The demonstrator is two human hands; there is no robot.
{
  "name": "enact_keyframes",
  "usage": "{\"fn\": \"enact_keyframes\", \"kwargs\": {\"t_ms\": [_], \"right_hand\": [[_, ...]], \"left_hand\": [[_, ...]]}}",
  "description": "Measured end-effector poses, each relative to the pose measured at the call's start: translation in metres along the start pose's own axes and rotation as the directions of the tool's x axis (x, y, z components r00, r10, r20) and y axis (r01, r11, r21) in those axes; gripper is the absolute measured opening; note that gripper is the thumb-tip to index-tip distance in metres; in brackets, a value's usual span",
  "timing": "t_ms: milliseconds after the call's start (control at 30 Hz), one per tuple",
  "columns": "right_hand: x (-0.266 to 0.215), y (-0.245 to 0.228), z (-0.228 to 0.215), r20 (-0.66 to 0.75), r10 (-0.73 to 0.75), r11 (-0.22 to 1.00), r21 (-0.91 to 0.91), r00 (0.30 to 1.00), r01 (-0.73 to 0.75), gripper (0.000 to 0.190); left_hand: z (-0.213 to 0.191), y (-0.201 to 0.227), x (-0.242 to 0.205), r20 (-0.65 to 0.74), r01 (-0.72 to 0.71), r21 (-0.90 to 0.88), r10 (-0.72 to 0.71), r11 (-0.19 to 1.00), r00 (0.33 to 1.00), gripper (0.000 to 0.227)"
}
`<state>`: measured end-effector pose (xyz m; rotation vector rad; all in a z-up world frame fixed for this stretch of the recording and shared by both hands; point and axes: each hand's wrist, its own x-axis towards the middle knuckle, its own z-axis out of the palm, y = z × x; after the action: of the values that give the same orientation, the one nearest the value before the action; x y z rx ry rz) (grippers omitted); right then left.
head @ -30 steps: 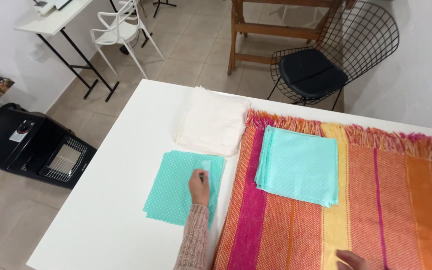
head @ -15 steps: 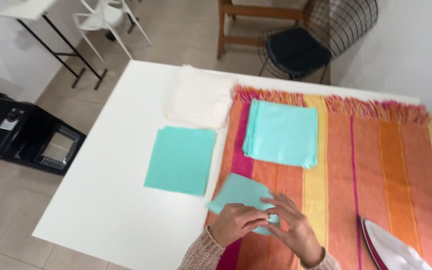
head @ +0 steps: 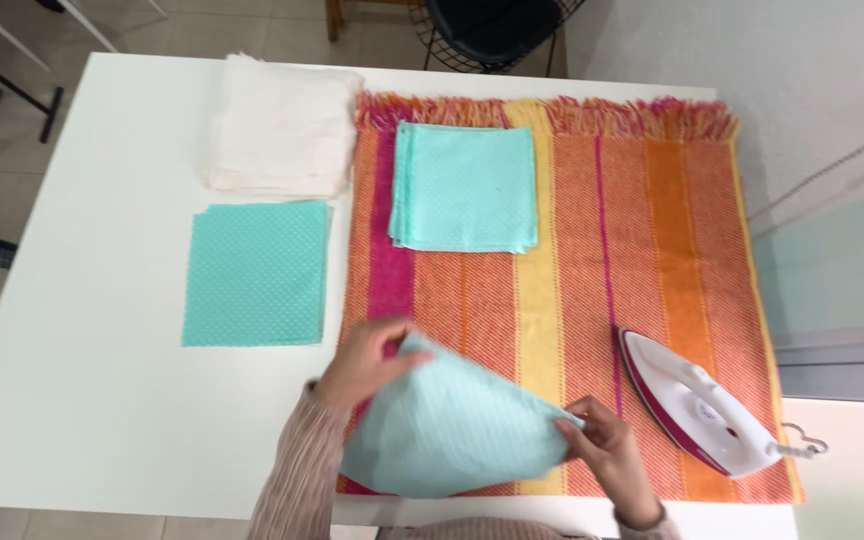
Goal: Ironing small squares of light blue polka-dotted fabric on a workbench.
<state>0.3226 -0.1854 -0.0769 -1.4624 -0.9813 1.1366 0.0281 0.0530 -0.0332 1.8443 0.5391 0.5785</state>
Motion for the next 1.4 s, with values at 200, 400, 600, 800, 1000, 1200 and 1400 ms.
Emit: {"fn": "enact_keyframes", "kwargs": {"t_ms": [200,400,600,800,1000,1200,1400], "right_hand": [[-0.002,0.028,0.006,-0.183,0.313,0.905,-0.240,0.932,-0.351,0.016],[-0.015,0.107,-0.020,-0.274,0.238,0.768,-0.534,0.932,-0.354,0.012],[-0.022,0.116,-0.047,-0.354,0.291,0.717,-0.534,0.889,-0.448,0.014],[-0.010,0.004,-0.096,-0.298,-0.555,0.430,-0.902,0.777,-0.039,0.026],[0.012,0.030,-0.225,-0.376,0.140,0.331,-0.854,0.916,-0.401,0.050],[0.017,0.054,-0.222,-0.295,0.373,0.337,-0.840,0.880,-0.425,0.035],[0.001,0.073,-0.115,-0.097,0.084,0.751,-0.648,0.992,-0.127,0.021]], "left_hand": [[0.071,-0.046,0.123,-0.016,0.084,0.293,-0.083,0.952,0.996,0.020],[0.185,-0.138,0.191,0.234,-0.043,0.534,-0.098,0.845,0.967,0.014],[0.195,-0.161,0.198,0.228,-0.015,0.403,-0.085,0.915,0.970,0.023],[0.116,-0.155,0.153,0.275,0.091,0.425,-0.224,0.901,0.935,0.032],[0.059,-0.147,0.069,0.104,0.413,0.489,-0.521,0.769,0.847,0.050],[0.090,-0.172,0.015,-0.360,0.352,0.340,-0.226,0.872,0.905,0.031],[0.106,-0.183,-0.003,-0.451,0.217,0.333,-0.047,0.918,0.891,0.030]]}}
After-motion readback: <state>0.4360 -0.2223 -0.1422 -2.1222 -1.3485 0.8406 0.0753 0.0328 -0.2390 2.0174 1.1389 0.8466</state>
